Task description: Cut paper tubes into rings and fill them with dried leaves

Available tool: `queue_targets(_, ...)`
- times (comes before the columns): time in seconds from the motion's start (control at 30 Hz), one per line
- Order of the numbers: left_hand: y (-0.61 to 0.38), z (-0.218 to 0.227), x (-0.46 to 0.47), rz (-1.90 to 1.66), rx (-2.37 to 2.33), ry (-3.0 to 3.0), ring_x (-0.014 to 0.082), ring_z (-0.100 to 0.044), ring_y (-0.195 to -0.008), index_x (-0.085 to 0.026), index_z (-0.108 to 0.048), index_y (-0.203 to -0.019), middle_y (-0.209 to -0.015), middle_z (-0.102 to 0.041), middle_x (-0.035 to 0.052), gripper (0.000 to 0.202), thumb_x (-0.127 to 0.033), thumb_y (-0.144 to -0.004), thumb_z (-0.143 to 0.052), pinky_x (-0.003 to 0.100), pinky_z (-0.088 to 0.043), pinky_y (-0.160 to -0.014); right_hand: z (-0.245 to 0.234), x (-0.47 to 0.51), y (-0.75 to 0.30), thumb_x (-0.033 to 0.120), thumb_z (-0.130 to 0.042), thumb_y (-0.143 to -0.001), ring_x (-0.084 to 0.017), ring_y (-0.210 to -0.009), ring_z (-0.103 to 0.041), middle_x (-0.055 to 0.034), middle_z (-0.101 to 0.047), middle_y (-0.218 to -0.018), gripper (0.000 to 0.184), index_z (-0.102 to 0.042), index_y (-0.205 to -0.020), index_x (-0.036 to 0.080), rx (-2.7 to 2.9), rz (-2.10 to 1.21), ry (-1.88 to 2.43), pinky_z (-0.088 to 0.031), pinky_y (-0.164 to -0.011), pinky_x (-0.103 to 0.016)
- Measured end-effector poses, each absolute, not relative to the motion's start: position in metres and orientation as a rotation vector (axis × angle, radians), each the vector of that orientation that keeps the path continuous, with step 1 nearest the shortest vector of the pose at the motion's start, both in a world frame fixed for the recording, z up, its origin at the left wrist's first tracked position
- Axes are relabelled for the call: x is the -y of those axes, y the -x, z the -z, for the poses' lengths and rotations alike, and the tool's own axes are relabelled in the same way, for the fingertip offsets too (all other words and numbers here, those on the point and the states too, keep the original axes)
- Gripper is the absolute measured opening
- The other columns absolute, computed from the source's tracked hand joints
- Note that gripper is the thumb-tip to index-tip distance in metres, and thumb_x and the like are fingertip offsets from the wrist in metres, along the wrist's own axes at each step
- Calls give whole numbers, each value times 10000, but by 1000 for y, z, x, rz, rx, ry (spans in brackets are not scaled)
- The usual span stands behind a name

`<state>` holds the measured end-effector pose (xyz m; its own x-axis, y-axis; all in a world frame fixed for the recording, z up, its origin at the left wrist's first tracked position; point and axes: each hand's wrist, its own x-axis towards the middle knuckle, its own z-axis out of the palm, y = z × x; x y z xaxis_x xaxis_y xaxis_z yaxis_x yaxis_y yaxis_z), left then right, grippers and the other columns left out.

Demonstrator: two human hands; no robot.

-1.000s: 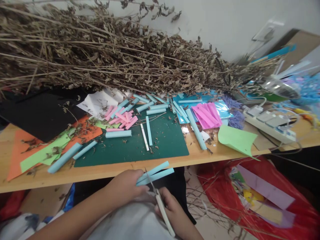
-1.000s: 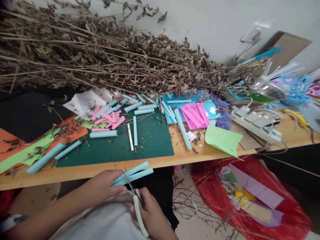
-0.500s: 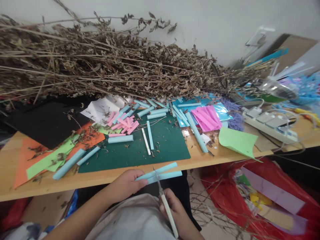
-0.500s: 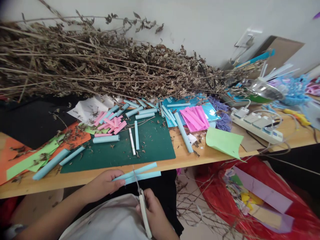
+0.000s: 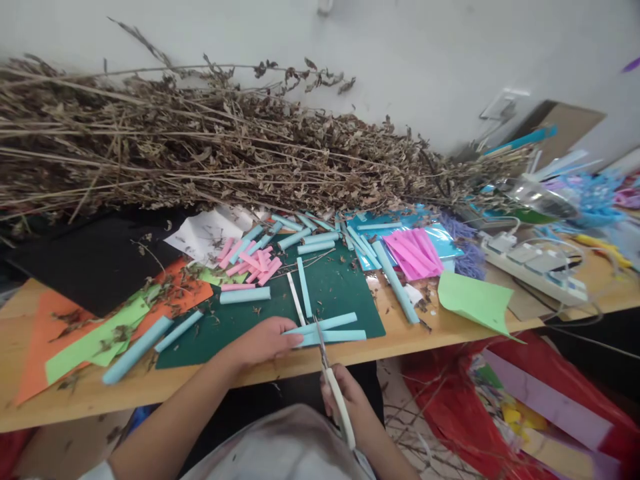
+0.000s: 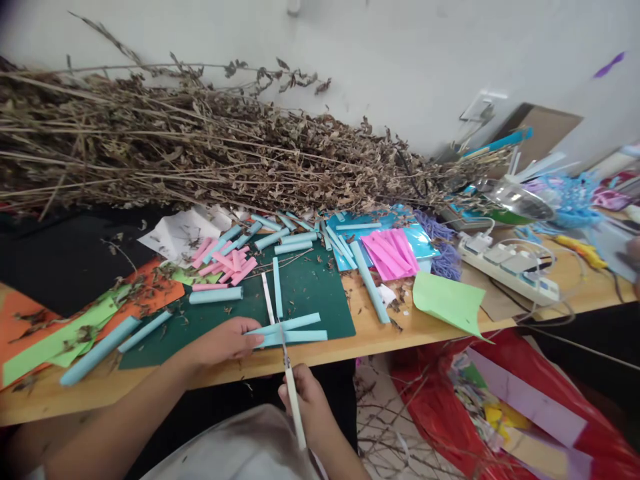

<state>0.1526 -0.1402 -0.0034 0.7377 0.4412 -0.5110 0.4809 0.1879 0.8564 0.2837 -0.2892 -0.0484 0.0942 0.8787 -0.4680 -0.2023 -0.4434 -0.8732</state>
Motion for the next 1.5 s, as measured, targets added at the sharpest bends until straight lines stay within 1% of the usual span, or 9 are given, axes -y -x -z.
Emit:
queue_targets(0.23,-145,12,105,-75,-744,-1219,23,-191,-331,-132,-451,-652,-362,-302,-93,374,-497,-647,-532,175,-121,-355,39,250,-286,619,-493,-626,-49,-330,-311,94,-375,-380,442,-348,-645,202,780,-1536,1490,-222,-360,-187)
queue_targets(0.4,-134,8,78,-93,-851,-1184,11,-180,-317,-129,-451,-652,-346,-309,-95,441,-547,-575,-568,160,-113,-347,43,212,-280,600,-555,-583,-40,-335,-355,92,-404,-423,449,-378,-655,193,700,-1592,1408,-256,-354,-177)
queue_targets(0.6,-133,7,65,-69,-892,-1195,6,-171,-304,-128,-447,-648,-345,-299,-99,481,-579,-534,-570,154,-100,-339,39,193,-277,598,-545,-585,-46,-305,-359,94,-402,-418,445,-380,-670,194,673,-1658,1376,-269,-327,-182)
queue_targets(0.73,-135,5,65,-76,-893,-1208,7,-176,-299,-134,-438,-654,-343,-295,-104,476,-577,-537,-565,155,-103,-337,32,193,-283,602,-569,-553,-45,-328,-385,85,-430,-443,470,-395,-685,186,672,-1709,1342,-280,-347,-182)
queue_targets(0.93,-137,-1,68,-64,-892,-1248,12,-181,-300,-139,-433,-647,-333,-309,-101,439,-544,-557,-574,162,-105,-338,26,194,-288,595,-544,-586,-58,-353,-430,73,-457,-488,449,-399,-707,187,681,-1753,1353,-306,-353,-188)
queue_targets(1.03,-138,-4,69,-61,-873,-1266,14,-170,-304,-140,-437,-647,-328,-293,-106,434,-546,-564,-567,163,-110,-340,26,195,-286,598,-560,-566,-55,-333,-422,81,-455,-464,458,-385,-666,186,732,-1684,1375,-278,-320,-175)
queue_targets(1.17,-138,-4,68,-58,-853,-1272,13,-174,-310,-139,-441,-649,-336,-287,-104,441,-557,-569,-557,160,-117,-341,31,193,-282,580,-549,-593,-39,-284,-372,98,-428,-399,432,-372,-633,188,763,-1581,1421,-247,-295,-167)
queue_targets(1.33,-139,-4,66,-67,-848,-1276,11,-173,-307,-136,-443,-649,-332,-281,-104,441,-554,-571,-557,158,-119,-335,33,190,-279,560,-564,-589,-38,-288,-377,99,-424,-388,423,-369,-625,186,760,-1557,1439,-265,-308,-168)
queue_targets(1.5,-143,-5,67,-58,-846,-1281,10,-180,-296,-137,-434,-638,-326,-290,-106,433,-541,-567,-570,161,-136,-333,30,190,-283,604,-533,-581,-48,-321,-398,91,-433,-439,452,-371,-673,192,717,-1619,1426,-284,-321,-175)
